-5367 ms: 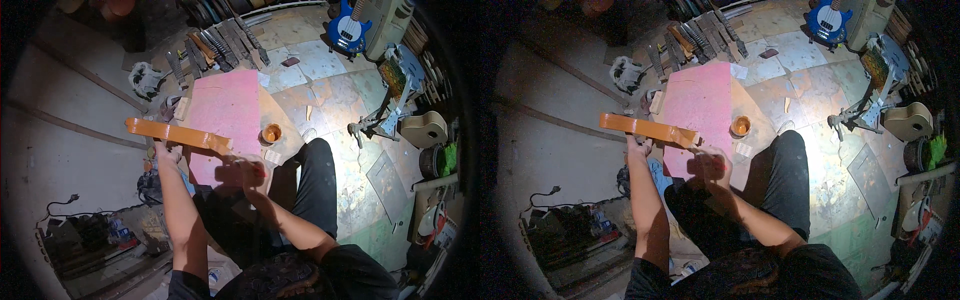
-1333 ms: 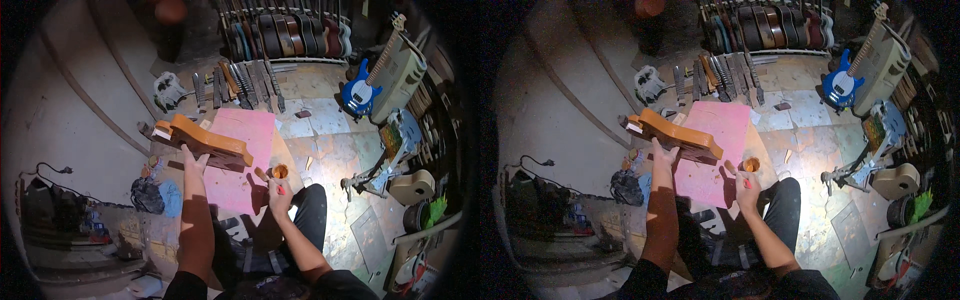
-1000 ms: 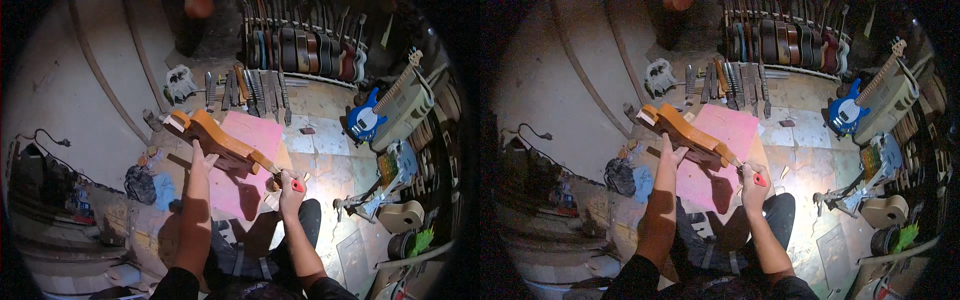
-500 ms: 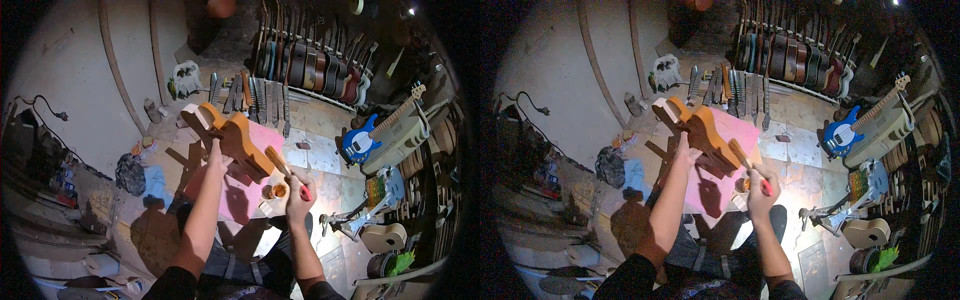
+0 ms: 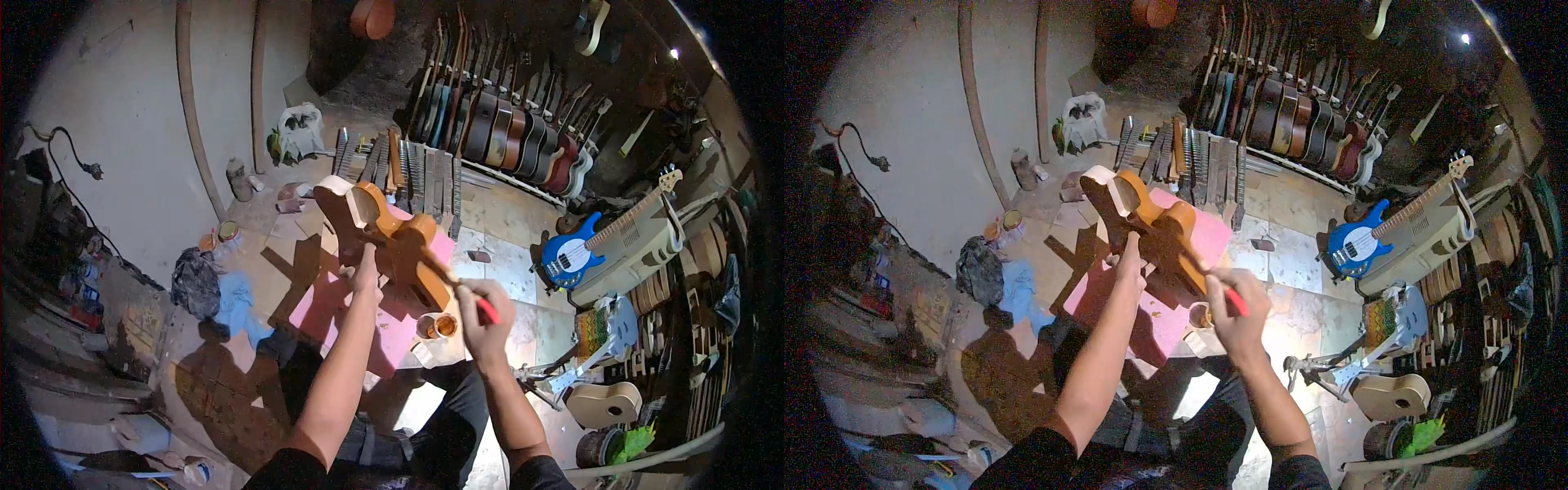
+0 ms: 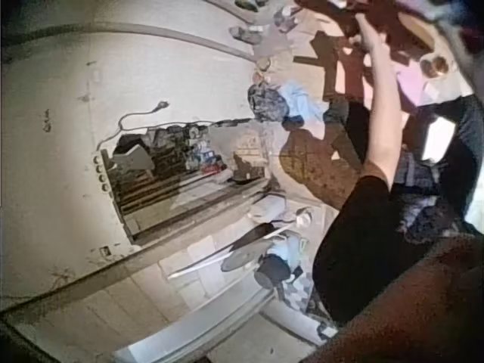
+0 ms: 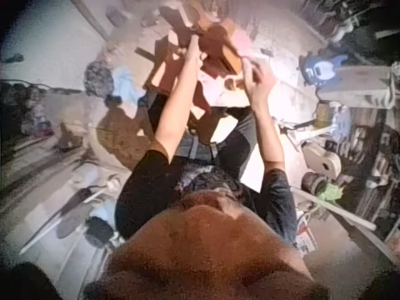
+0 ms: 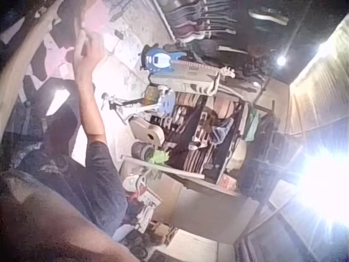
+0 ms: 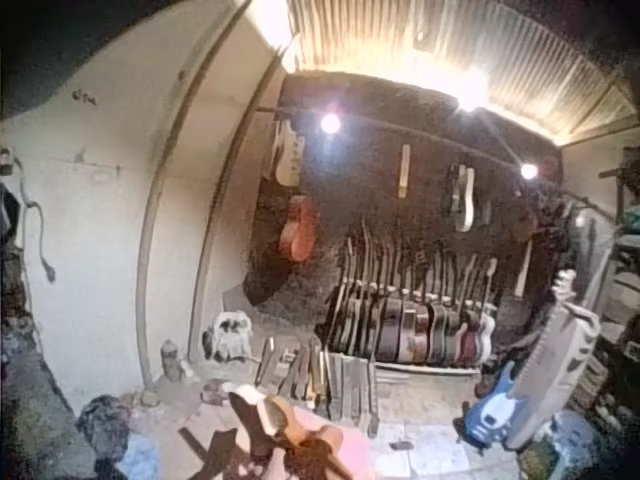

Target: The person applies a brown liquid stain to the surface of a wooden guitar body using a brush, covering the front and then picking up the body to apply stain to the sides.

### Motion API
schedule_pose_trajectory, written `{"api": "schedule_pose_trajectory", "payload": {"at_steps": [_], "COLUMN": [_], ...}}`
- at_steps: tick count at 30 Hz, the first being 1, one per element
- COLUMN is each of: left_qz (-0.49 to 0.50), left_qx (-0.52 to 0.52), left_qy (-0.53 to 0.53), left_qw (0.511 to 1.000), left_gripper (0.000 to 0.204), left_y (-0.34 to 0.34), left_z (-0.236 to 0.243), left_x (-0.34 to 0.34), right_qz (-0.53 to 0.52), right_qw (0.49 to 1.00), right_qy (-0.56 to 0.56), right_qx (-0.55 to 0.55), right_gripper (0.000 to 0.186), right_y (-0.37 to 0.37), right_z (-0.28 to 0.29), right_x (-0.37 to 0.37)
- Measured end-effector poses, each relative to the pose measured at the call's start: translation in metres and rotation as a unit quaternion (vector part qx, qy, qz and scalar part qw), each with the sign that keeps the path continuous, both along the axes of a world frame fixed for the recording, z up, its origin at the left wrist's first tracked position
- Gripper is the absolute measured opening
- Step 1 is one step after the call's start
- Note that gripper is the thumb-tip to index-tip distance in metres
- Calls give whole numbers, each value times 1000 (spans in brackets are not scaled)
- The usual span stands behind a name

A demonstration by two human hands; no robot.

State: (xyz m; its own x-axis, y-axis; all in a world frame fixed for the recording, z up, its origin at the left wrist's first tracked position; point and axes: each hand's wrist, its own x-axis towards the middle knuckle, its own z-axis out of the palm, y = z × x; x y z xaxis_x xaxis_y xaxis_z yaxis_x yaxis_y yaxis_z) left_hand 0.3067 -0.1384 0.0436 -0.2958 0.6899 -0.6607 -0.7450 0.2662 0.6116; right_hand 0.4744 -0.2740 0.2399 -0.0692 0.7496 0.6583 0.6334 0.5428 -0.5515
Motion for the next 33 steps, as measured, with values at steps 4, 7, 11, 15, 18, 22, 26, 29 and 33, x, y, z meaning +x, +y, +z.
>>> {"api": "schedule_pose_trajectory", "payload": {"at_steps": [4, 7, 11, 15, 18, 22, 26, 29, 33], "left_qz": [-38, 21, 14, -41, -39, -98, -102, -158, -134], "left_qx": [22, 63, 71, 62, 79, 69, 136, 104, 167], "left_qy": [71, 96, 74, 115, 84, 100, 120, 220, 212], "left_qw": [996, 993, 995, 991, 993, 988, 978, 957, 954], "left_gripper": [106, 69, 52, 89, 94, 91, 83, 88, 87], "left_y": [-3, -17, -32, -36, -41, -59, -75, -84, -86], "left_z": [-48, -64, -30, -28, -26, 10, 25, 49, 45], "left_x": [-8, -7, 15, 3, -6, -12, -22, -20, -34], "right_qz": [19, 100, 134, 114, 70, 3, -65, -74, -79], "right_qw": [974, 963, 954, 961, 976, 961, 937, 921, 930], "right_qy": [201, 193, 52, -16, 46, 134, 6, 9, -20], "right_qx": [-98, -157, -264, -251, -201, -241, -343, -381, -359], "right_gripper": [11, 18, 18, 20, 21, 19, 19, 21, 24], "right_y": [16, 41, 68, 85, 75, 50, 26, 22, 17], "right_z": [30, 54, 68, 57, 54, 28, -25, -103, -158], "right_x": [0, -4, 1, 0, 12, 53, 84, 119, 107]}}
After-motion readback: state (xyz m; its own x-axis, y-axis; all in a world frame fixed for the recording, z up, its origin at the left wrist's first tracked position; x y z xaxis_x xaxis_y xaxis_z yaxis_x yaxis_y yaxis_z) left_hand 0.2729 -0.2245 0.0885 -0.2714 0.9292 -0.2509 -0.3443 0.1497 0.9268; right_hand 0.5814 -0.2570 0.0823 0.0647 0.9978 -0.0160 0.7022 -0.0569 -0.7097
